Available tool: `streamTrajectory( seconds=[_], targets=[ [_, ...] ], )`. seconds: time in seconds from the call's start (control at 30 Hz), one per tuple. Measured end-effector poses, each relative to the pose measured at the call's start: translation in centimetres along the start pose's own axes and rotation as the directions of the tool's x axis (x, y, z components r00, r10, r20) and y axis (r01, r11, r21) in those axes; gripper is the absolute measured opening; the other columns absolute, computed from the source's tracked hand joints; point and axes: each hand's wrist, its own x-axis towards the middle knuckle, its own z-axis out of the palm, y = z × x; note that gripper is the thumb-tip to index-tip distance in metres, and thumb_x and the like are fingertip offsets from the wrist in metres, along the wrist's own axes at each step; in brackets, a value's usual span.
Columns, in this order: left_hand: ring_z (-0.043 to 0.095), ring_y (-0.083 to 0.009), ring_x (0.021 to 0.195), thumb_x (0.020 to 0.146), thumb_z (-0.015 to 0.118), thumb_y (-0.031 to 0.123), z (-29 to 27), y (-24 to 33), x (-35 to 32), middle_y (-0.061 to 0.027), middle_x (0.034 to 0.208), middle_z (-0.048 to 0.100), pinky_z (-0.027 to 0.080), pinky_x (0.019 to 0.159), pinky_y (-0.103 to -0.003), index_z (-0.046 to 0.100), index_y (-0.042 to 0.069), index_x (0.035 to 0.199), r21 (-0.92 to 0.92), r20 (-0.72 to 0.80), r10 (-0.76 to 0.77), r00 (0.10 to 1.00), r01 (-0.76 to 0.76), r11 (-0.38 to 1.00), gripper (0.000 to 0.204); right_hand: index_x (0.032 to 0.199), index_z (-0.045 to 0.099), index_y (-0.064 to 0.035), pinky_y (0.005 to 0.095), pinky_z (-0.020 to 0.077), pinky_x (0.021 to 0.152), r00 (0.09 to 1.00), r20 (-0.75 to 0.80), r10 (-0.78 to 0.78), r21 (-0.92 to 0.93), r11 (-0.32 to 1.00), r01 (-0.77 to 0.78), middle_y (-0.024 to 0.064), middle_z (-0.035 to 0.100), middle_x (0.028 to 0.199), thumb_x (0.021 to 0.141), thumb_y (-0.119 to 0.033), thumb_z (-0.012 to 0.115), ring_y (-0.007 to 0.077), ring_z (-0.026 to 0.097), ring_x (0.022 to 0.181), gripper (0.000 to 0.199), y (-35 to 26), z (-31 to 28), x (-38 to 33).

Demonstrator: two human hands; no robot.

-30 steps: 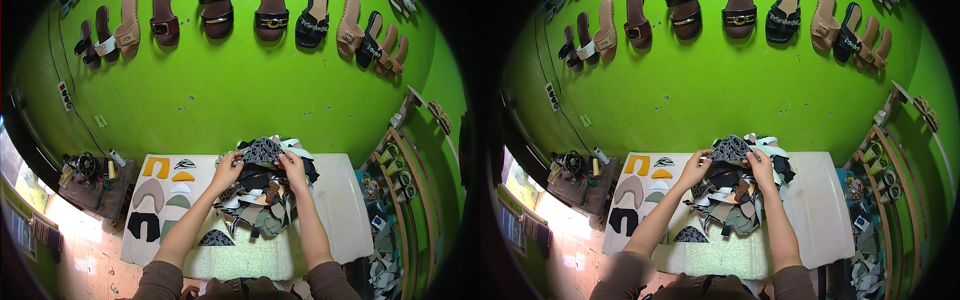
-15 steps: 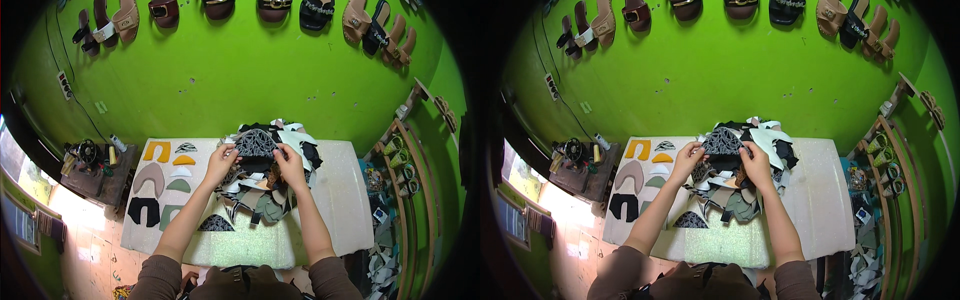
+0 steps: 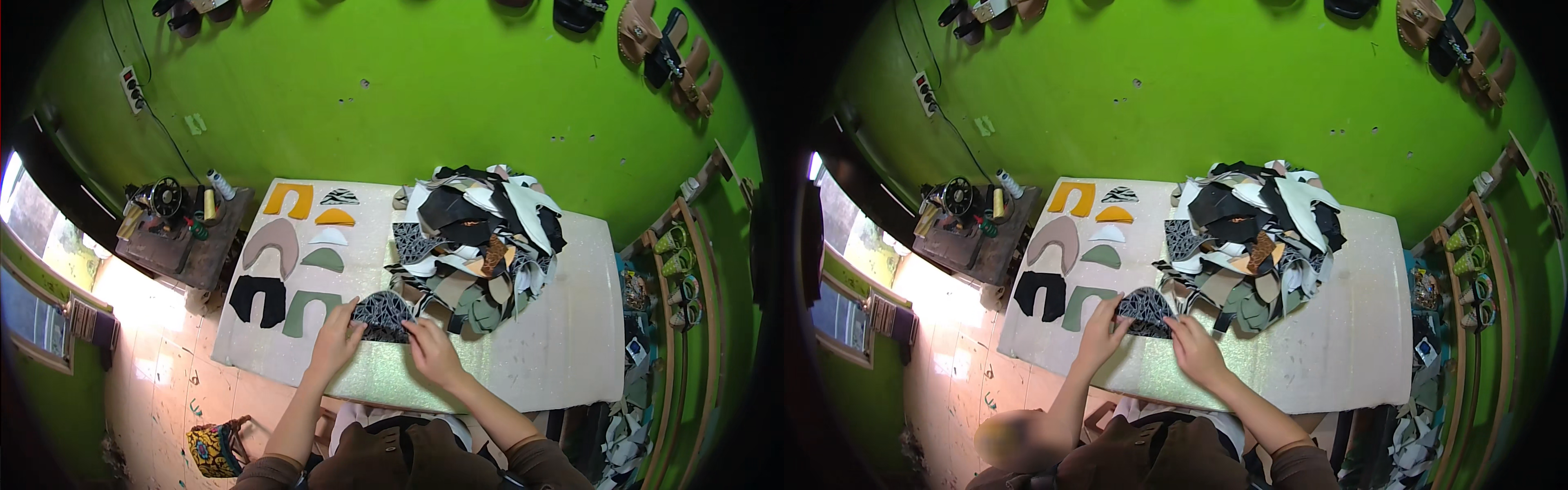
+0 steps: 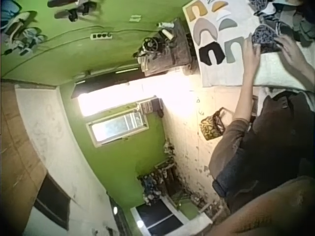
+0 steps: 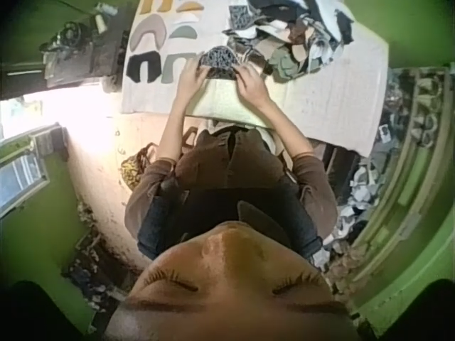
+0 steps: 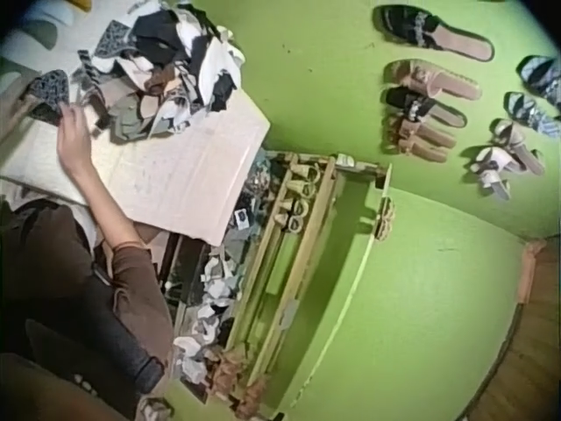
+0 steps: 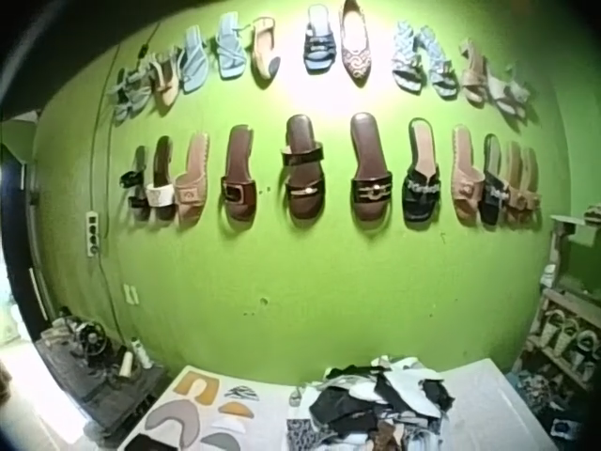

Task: Sorting and arranging cut fabric and leather components for footwear on a workshop table.

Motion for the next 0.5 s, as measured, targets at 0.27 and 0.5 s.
streamTrajectory(
  seconds=[0.27,0.5],
  targets=[
    [0.055,-0.0297,0.079,0.076,0.066,0.023,1.2,-8.0,-4.4,-0.0122,0.088,0.057,0.044,0.071,-0.038,0.055,0.004,0.115,0.388,0.111,0.038,0.993,-0.079,0.918,0.045,0.114,0.054,-0.0083,0.0395,0.0489,0.075,0.953,0.221,0.209,-0.092,0.977,-0.193,0.0155,0.052,0.108,0.082,-0.005,0.05,0.033,0.057,0.092,0.033,1.3,6.4,-3.1],
    [0.052,-0.0298,0.093,0.075,0.066,0.025,2.9,-10.4,-2.8,-0.0126,0.094,0.058,0.04,0.082,-0.04,0.057,0.003,0.111,0.431,0.234,0.038,0.972,-0.138,0.892,0.043,0.109,0.057,-0.0032,0.0371,0.0445,0.083,0.936,0.14,0.322,-0.105,0.945,-0.309,0.0163,0.051,0.106,0.08,-0.002,0.052,0.0336,0.053,0.097,0.029,5.0,9.4,-3.9]
  ],
)
